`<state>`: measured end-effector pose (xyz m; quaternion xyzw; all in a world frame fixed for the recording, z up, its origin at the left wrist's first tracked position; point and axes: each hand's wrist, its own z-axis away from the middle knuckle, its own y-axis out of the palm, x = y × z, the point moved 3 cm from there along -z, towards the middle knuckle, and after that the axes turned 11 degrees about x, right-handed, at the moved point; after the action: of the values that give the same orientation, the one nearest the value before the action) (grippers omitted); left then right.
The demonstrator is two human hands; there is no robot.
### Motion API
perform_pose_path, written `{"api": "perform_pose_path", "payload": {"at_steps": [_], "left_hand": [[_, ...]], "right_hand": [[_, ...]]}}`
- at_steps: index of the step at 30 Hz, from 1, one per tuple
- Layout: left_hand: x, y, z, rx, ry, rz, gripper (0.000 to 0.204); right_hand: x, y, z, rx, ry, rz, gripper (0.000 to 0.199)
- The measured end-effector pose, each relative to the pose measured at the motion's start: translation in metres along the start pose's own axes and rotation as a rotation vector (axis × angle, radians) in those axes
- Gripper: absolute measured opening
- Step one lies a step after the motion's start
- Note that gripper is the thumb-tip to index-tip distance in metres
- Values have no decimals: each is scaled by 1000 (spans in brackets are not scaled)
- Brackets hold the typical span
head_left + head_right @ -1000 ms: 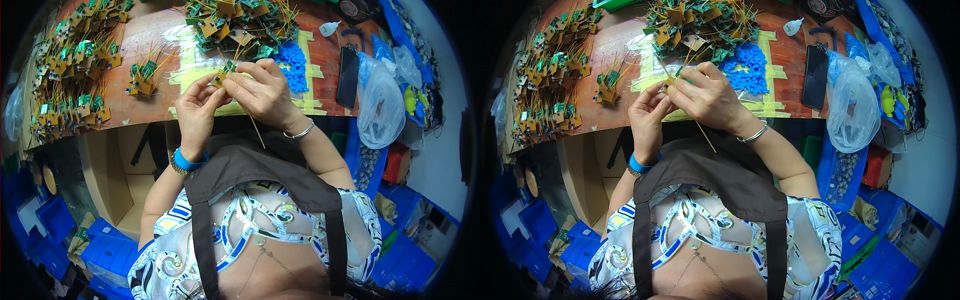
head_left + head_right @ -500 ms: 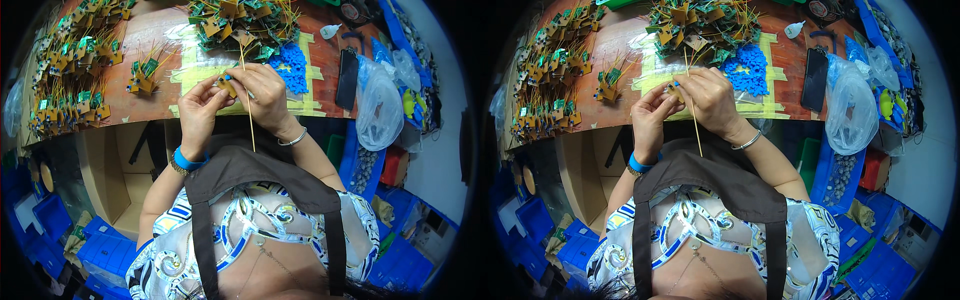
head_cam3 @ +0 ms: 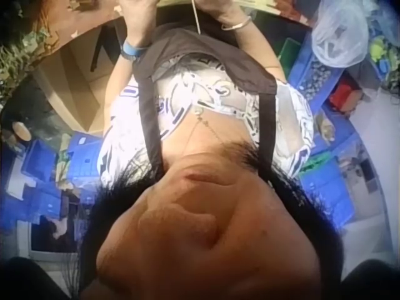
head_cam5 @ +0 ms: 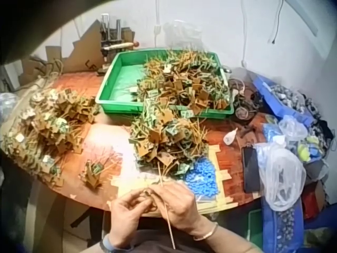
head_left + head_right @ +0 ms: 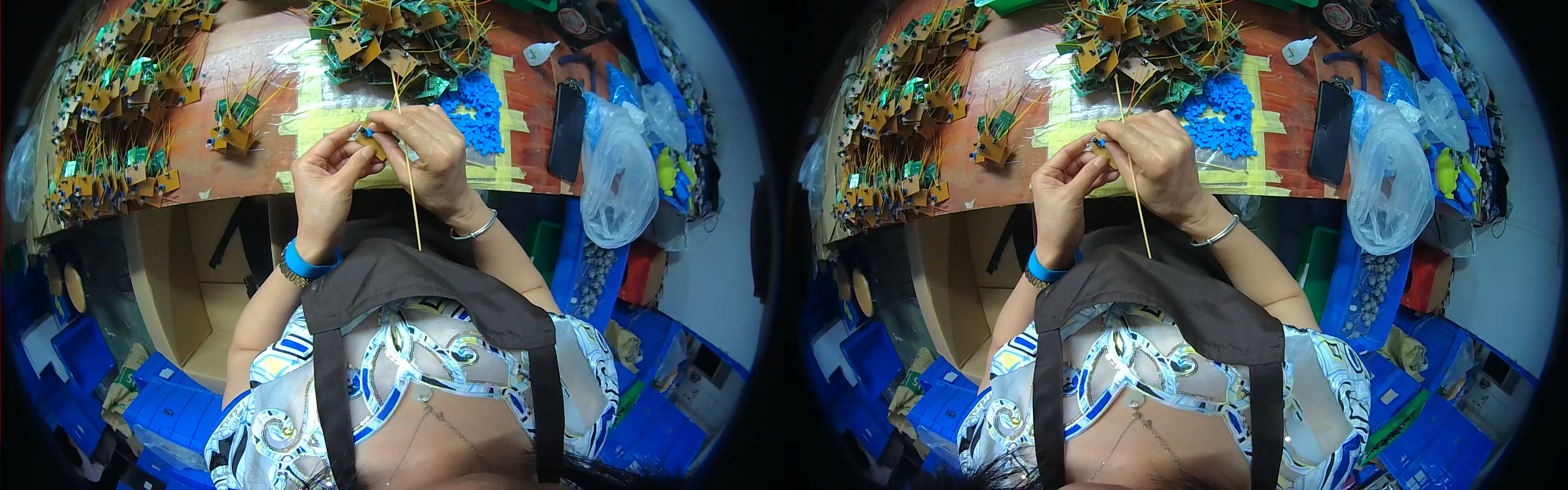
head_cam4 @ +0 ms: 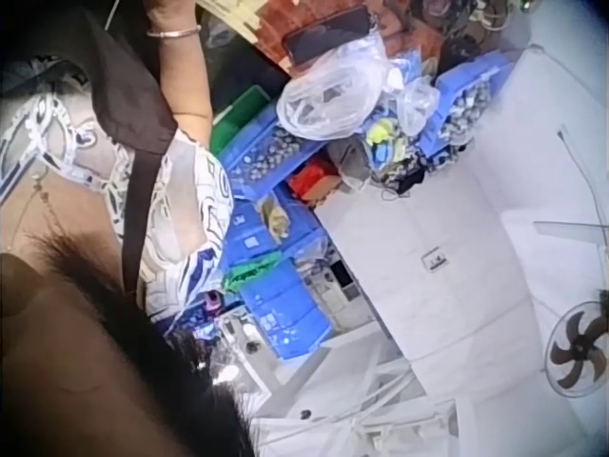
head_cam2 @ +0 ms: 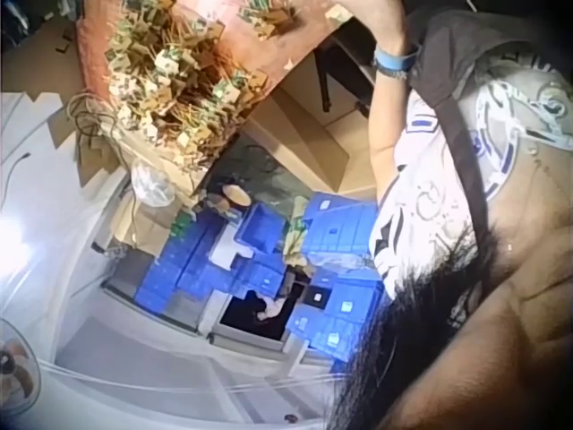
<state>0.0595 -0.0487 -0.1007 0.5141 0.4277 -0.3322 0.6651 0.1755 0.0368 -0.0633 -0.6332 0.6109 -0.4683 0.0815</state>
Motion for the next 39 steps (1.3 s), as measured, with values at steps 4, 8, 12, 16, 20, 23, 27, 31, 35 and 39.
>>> {"api": "perform_pose_path", "payload": {"at_steps": [4,8,12,16,20,23,27,31,35,39], "left_hand": [[-1,2,0,1,3,5,33],[-1,1,0,3,13,2,32],[-3,1,-1,-17,20,-13,29],[-4,-2,-2,-62,23,25,23],[-3,-8,-2,-94,51,13,19],[-12,-22,0,-172,158,-119,19],[-32,-62,3,-404,435,-457,20],[-40,-111,10,-643,437,-846,17],[-53,-127,15,-698,507,-1160,16],[-60,-129,18,-762,311,-1440,21]], "right_hand": [[-1,1,1,12,30,-12,29],[-1,2,1,8,45,-19,29],[-1,4,1,-6,51,-30,29],[2,5,0,-5,53,-46,28],[6,9,-2,-2,50,-52,28],[8,11,-8,-46,19,-108,29],[0,2,-8,-110,56,-151,28],[-5,-1,-4,-91,105,-146,26],[-5,1,1,-85,102,-153,27],[-9,-4,1,-101,117,-142,27]]}}
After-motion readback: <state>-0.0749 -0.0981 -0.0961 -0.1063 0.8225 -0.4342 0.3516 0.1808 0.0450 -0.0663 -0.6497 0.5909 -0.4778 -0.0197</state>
